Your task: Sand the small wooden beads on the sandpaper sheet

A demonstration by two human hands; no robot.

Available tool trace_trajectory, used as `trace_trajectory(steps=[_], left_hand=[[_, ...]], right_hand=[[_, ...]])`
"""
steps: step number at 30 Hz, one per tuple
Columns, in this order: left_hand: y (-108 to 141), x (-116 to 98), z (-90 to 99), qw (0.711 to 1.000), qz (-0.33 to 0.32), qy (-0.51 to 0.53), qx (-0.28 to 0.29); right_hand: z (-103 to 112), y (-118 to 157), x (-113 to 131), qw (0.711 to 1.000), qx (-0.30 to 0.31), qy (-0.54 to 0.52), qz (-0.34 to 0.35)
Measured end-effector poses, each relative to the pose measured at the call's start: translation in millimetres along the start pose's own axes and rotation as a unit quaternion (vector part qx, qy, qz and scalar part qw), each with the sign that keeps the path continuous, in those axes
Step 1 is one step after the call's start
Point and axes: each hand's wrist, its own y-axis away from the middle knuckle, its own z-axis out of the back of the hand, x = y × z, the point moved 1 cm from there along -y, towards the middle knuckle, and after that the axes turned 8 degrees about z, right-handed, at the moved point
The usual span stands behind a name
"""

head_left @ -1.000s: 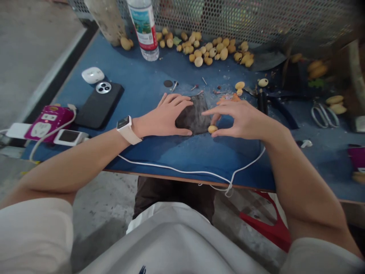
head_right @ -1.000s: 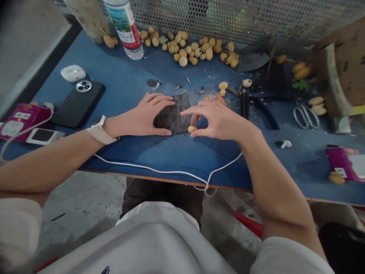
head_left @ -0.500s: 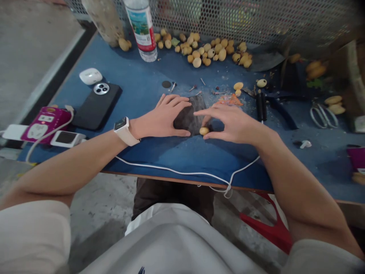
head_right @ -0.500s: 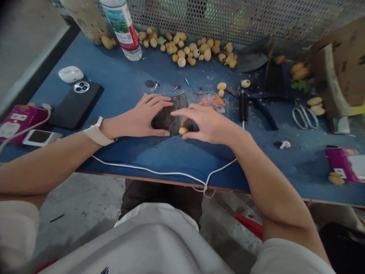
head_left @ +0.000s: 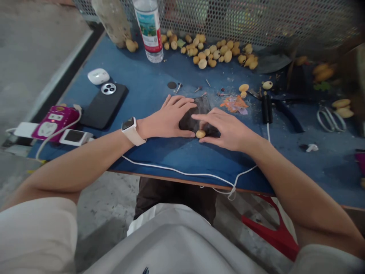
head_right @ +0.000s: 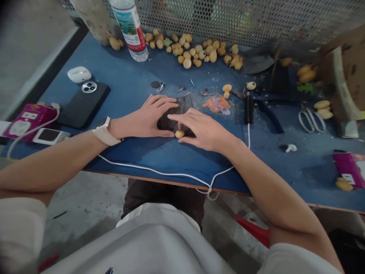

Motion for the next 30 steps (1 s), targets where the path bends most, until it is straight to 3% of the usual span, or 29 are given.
trace_trajectory(steps=[3, 10, 18, 26, 30], left_hand=[[1.0, -0.4, 0.5, 1.000, 0.001, 0.003, -0.001], [-0.1, -0.5, -0.7, 1.000, 0.008, 0.010, 0.002], [-0.4, 1.3, -0.8, 1.000, 0.004, 0.000, 0.007], [-1.0, 0.7, -0.9, 1.000, 0.006, 0.008, 0.004], [-1.4, 3.7, -3.7, 1.000, -0.002, 0.006, -0.005]], right_hand=[[2.1, 0.7, 1.6, 1.000, 0.010, 0.007, 0.001], [30.0, 10.9, -4.8, 0.998, 0.036, -0.014, -0.046], [4.3, -1.9, 2.8, 0.999, 0.027, -0.026, -0.038], [24.2, 8.5, -3.9, 0.997, 0.032, -0.042, -0.059], [13.2, 1.2, 4.0, 0.998, 0.027, -0.045, -0.043]])
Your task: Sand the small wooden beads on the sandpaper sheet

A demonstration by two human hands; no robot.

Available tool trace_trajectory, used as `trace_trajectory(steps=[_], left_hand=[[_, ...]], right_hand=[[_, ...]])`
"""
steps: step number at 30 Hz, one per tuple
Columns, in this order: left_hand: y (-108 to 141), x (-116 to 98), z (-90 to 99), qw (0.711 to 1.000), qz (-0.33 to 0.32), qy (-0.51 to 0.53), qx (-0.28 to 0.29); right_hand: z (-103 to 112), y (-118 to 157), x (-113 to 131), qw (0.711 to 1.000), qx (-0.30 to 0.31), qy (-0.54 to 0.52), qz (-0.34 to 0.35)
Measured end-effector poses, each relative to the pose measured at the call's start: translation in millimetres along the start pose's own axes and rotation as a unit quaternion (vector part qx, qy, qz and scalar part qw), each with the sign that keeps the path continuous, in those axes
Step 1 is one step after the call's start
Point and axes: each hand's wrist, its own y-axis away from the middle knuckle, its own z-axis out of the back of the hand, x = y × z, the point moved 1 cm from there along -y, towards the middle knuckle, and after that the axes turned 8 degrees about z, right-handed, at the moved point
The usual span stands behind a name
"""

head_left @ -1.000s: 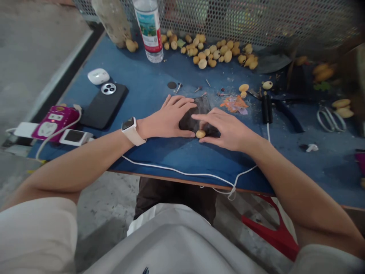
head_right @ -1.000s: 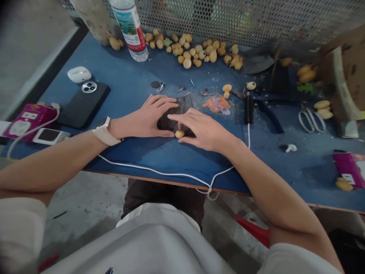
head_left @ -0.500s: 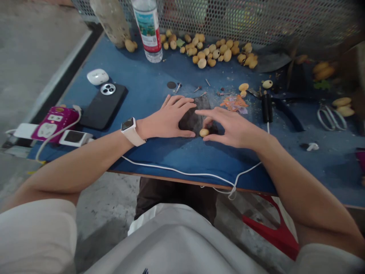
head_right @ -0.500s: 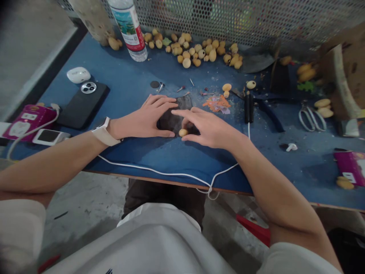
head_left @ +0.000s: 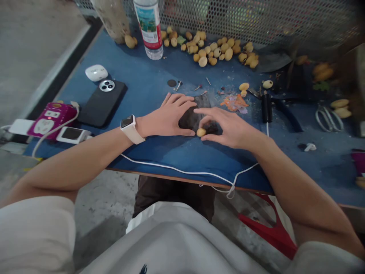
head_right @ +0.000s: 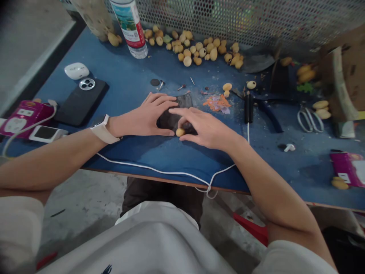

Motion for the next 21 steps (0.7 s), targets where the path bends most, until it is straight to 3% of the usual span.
trace_trajectory(steps=[3, 10, 16, 21], left_hand=[[-0.3, 0.8, -0.8, 1.000, -0.003, -0.002, -0.007], [-0.4, -4.5, 2.7, 1.000, 0.009, 0.009, 0.009], [-1.4, -2.0, -0.5, 1.000, 0.002, 0.014, 0.005], [-1.6, -4.1, 2.5, 1.000, 0.005, 0.019, 0.012]], right_hand=[[-5.1, -2.1, 2.3, 1.000, -0.005, -0.001, 0.017], [16.0, 8.1, -5.4, 1.000, 0.000, 0.003, -0.020], [3.3, 1.5, 1.4, 1.000, -0.011, 0.004, -0.011], [19.7, 8.4, -6.1, 0.999, 0.007, -0.015, -0.045]])
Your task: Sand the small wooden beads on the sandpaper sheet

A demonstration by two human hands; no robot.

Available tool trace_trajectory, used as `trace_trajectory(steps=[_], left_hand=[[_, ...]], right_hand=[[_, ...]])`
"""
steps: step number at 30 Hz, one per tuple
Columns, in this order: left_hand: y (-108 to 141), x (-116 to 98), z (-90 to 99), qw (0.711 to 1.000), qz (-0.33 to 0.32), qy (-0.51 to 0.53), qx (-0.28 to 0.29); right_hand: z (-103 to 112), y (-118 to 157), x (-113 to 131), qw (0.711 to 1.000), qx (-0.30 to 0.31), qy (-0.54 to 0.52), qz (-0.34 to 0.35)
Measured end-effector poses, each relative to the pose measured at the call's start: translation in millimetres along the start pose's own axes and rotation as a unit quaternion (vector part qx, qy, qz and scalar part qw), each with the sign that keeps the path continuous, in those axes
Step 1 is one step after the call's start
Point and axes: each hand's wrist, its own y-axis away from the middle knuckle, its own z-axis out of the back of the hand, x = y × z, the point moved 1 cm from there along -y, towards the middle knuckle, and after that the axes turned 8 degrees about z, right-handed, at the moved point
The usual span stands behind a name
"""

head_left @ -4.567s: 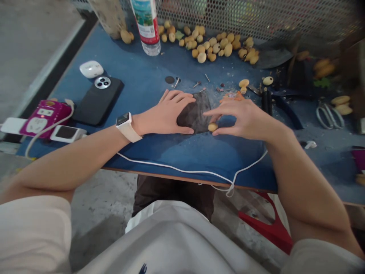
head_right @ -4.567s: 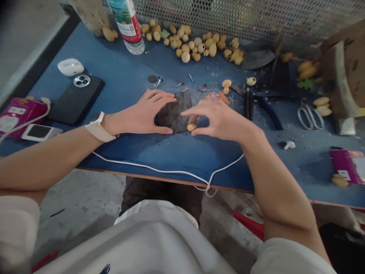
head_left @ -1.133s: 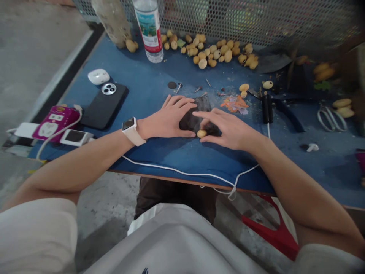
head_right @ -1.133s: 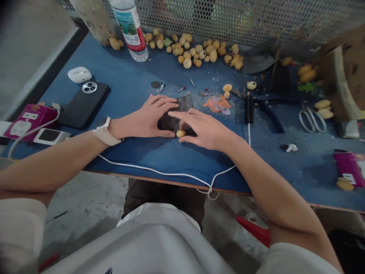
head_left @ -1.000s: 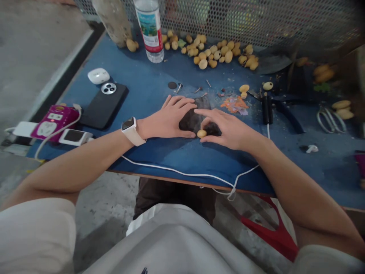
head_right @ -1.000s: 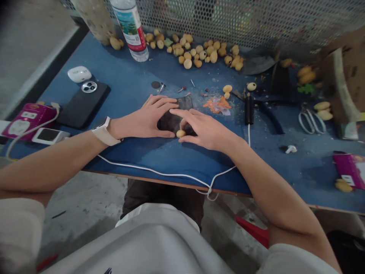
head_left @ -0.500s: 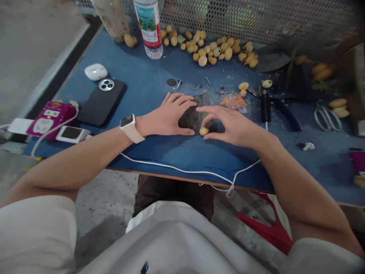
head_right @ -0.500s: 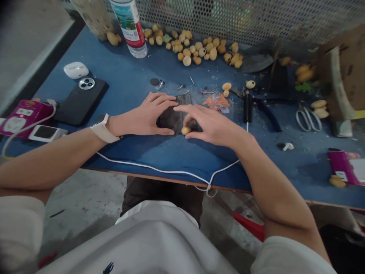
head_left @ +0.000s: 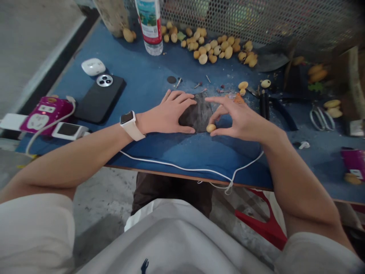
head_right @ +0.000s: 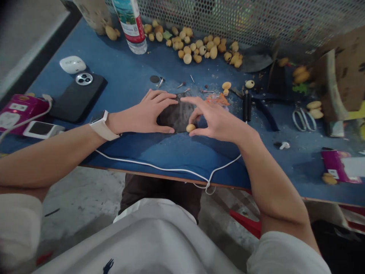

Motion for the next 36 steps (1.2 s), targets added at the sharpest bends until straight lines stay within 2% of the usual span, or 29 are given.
trace_trajectory(steps=[2, 8, 15, 22, 24, 29, 31, 36], left_hand=[[0.0, -0.2, 0.6, 1.000, 0.000, 0.001, 0.003], [0.5, 1.7, -1.7, 1.000, 0.001, -0.007, -0.008], [-0.1, -0.1, 1.3, 1.000, 0.007, -0.006, 0.008], [-0.4, 2.6, -2.0, 1.000, -0.004, -0.008, -0.011], [0.2, 2.1, -2.0, 1.000, -0.003, -0.013, -0.012], [1.6, -1.0, 1.1, 1.000, 0.012, -0.022, 0.000], [1.6, -1.5, 1.7, 1.000, 0.013, -0.023, 0.002], [-0.2, -0.4, -0.5, 1.000, 0.008, -0.027, -0.005]], right_hand=[[0.2, -0.1, -1.0, 1.000, -0.003, -0.003, 0.002], [-20.8, -9.5, 5.6, 0.999, -0.029, 0.014, 0.028], [10.9, 2.3, -7.8, 1.000, 0.002, 0.004, 0.005], [-18.9, -12.2, 6.1, 0.998, -0.001, 0.038, 0.047], [-13.2, -10.4, 5.5, 0.998, 0.004, 0.048, 0.047], [16.7, 4.4, -9.5, 0.998, 0.012, 0.054, 0.006], [13.9, 4.0, -15.2, 0.998, -0.008, 0.063, 0.003], [-13.1, -16.2, -27.2, 0.987, -0.103, 0.125, -0.013]])
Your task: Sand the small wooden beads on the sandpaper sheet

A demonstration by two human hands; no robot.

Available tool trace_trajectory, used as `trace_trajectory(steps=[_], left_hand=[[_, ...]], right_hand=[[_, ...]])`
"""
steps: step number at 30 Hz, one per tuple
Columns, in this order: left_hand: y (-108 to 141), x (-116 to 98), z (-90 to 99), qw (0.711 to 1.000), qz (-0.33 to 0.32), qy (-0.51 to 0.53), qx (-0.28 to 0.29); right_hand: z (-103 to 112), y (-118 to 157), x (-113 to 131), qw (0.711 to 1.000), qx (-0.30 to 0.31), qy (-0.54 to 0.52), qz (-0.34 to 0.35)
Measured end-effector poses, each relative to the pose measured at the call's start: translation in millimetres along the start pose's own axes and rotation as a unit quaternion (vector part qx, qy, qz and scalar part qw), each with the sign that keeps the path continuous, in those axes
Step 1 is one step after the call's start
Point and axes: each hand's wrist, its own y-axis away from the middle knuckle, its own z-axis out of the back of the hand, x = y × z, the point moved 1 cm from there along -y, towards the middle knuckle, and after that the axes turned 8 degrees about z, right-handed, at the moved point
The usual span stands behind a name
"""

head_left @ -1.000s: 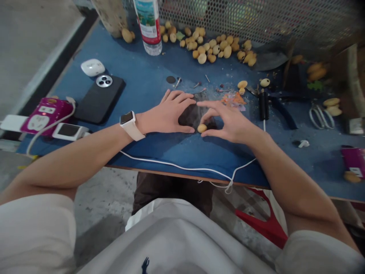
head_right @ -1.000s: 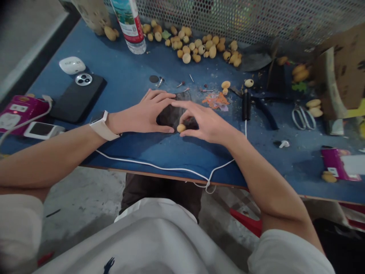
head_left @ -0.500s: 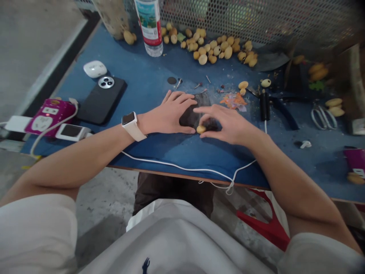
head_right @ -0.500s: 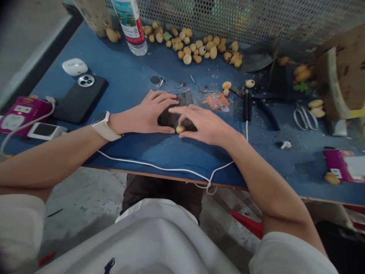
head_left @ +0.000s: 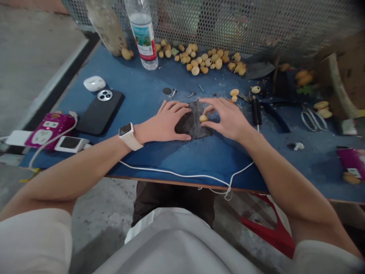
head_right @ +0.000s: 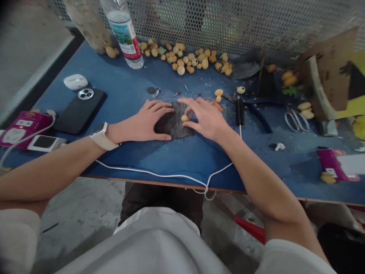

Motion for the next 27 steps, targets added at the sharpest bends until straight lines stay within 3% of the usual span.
trace_trajectory(steps=[3, 8, 14, 20, 27], left_hand=[[-0.8, 0.3, -0.7, 1.000, 0.002, -0.003, -0.004], [0.4, -1.1, 0.6, 1.000, 0.008, -0.004, 0.001], [0.5, -0.7, -0.5, 1.000, -0.002, -0.002, -0.012], [-0.6, -0.1, -0.6, 1.000, 0.003, -0.003, 0.001], [0.7, 0.8, 1.2, 1.000, -0.007, -0.008, 0.002]], right_hand=[[1.7, -4.0, -1.4, 1.000, -0.003, -0.016, -0.005], [20.4, 5.6, 2.3, 0.989, 0.087, -0.122, 0.004], [2.3, -8.2, -5.2, 0.999, -0.022, -0.029, -0.035], [18.8, 1.7, -9.2, 0.996, 0.051, -0.075, 0.017], [16.6, -0.8, -16.5, 0.998, -0.001, -0.055, 0.004]])
